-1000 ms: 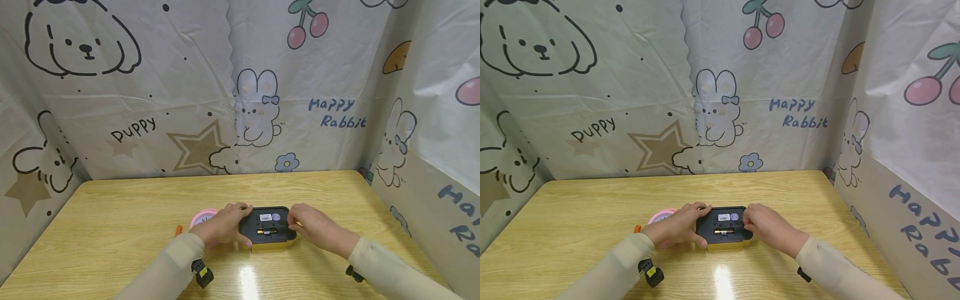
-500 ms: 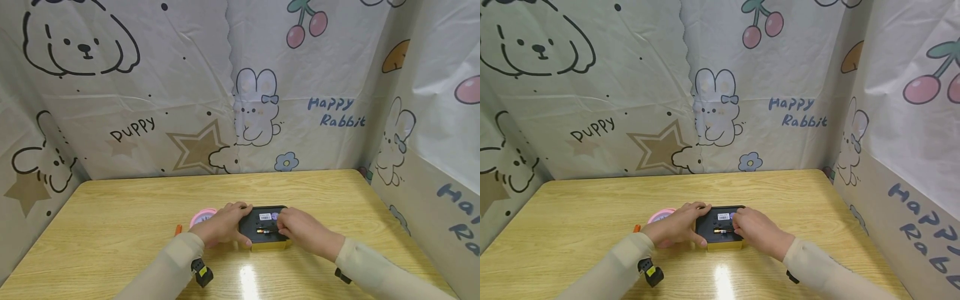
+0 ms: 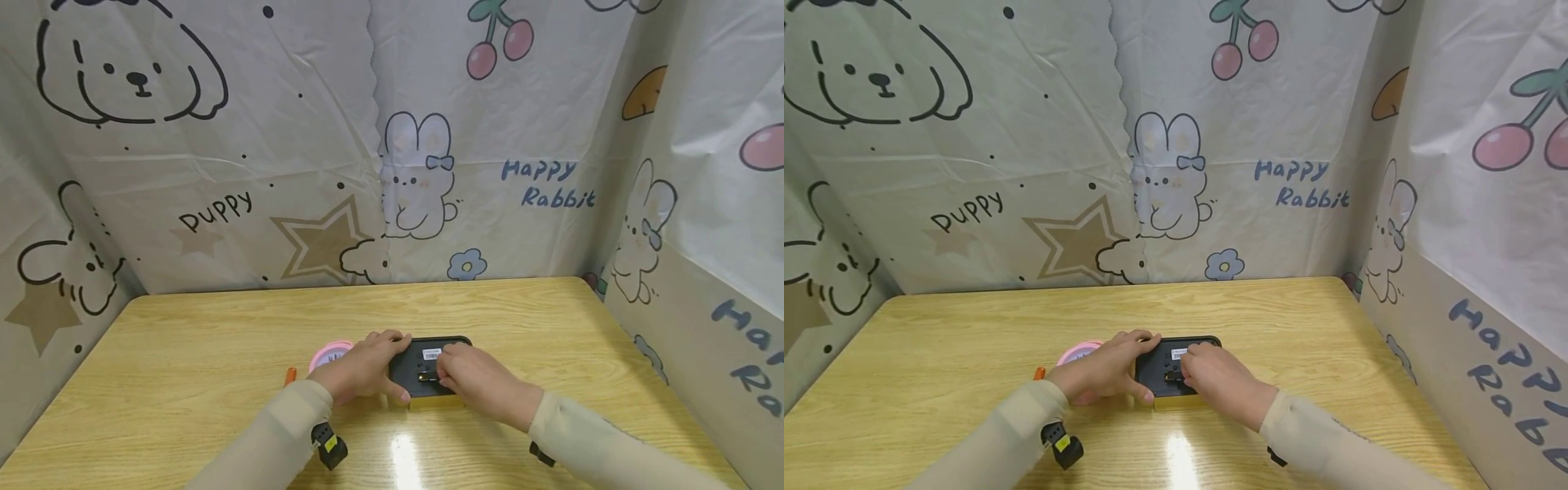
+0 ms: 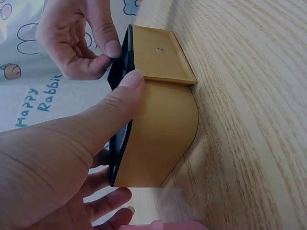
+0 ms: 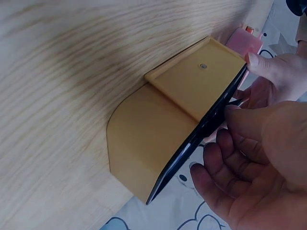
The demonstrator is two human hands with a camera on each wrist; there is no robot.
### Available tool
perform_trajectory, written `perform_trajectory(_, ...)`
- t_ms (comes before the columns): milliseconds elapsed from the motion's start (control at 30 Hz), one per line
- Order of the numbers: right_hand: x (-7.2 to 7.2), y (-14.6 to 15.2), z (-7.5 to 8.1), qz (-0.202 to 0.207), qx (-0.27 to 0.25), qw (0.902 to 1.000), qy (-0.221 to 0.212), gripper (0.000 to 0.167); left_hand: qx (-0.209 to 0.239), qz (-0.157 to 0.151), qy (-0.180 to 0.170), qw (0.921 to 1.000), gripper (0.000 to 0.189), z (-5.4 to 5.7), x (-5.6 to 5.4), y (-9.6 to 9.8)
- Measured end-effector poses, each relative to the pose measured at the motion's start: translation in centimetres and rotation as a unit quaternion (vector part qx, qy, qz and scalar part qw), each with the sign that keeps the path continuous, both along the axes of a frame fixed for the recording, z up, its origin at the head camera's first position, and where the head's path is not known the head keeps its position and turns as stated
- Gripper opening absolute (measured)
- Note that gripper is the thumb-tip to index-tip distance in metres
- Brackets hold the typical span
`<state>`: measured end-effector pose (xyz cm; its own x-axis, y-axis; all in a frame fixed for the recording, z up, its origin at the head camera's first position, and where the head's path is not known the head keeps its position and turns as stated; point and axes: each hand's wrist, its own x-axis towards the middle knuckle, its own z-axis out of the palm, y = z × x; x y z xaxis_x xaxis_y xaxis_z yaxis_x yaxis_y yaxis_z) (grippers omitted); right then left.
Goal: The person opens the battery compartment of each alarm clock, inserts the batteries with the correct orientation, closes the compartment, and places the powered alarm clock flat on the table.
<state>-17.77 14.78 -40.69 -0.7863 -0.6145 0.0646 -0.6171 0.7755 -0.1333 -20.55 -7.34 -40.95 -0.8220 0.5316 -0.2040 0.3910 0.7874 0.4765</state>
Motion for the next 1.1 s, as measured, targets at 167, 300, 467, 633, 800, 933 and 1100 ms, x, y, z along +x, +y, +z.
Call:
perform_trajectory(167, 0.1, -0.4, 0.0, 0.006, 0.005, 0.9999, 0.015, 0.015, 0.004, 0.0, 0.005, 1.0, 0.106, -0.1, 0.0, 0.0)
perform_trajectory(300, 0.1, -0.6, -0.1, 0.001, 0.014, 0.9997, 0.022, 0.016, 0.004, 0.001, 0.003, 1.0, 0.106, 0.0, 0.0, 0.1)
perform_trajectory(467, 0.0, -0.8, -0.3, -0.004, 0.026, 0.9993, 0.026, 0.016, 0.002, 0.0, 0.003, 1.0, 0.106, 0.0, 0.0, 0.1)
perform_trajectory(633, 0.0, -0.9, -0.3, 0.0, 0.03, 0.999, 0.035, 0.016, 0.006, 0.0, 0.0, 1.0, 0.106, 0.0, 0.0, 0.0)
perform_trajectory(800, 0.0, -1.2, -0.3, -0.001, 0.039, 0.9983, 0.042, 0.014, 0.011, 0.001, -0.004, 0.9999, 0.106, 0.0, 0.0, -0.1)
perform_trajectory(933, 0.0, -1.4, -0.4, 0.006, 0.066, 0.9956, 0.066, 0.012, 0.012, 0.0, -0.004, 0.9999, 0.106, -0.1, 0.1, -0.2)
perform_trajectory(1100, 0.1, -1.6, -0.5, 0.023, 0.09, 0.9907, 0.1, 0.013, 0.006, -0.004, 0.002, 1.0, 0.106, -0.1, 0.0, -0.2)
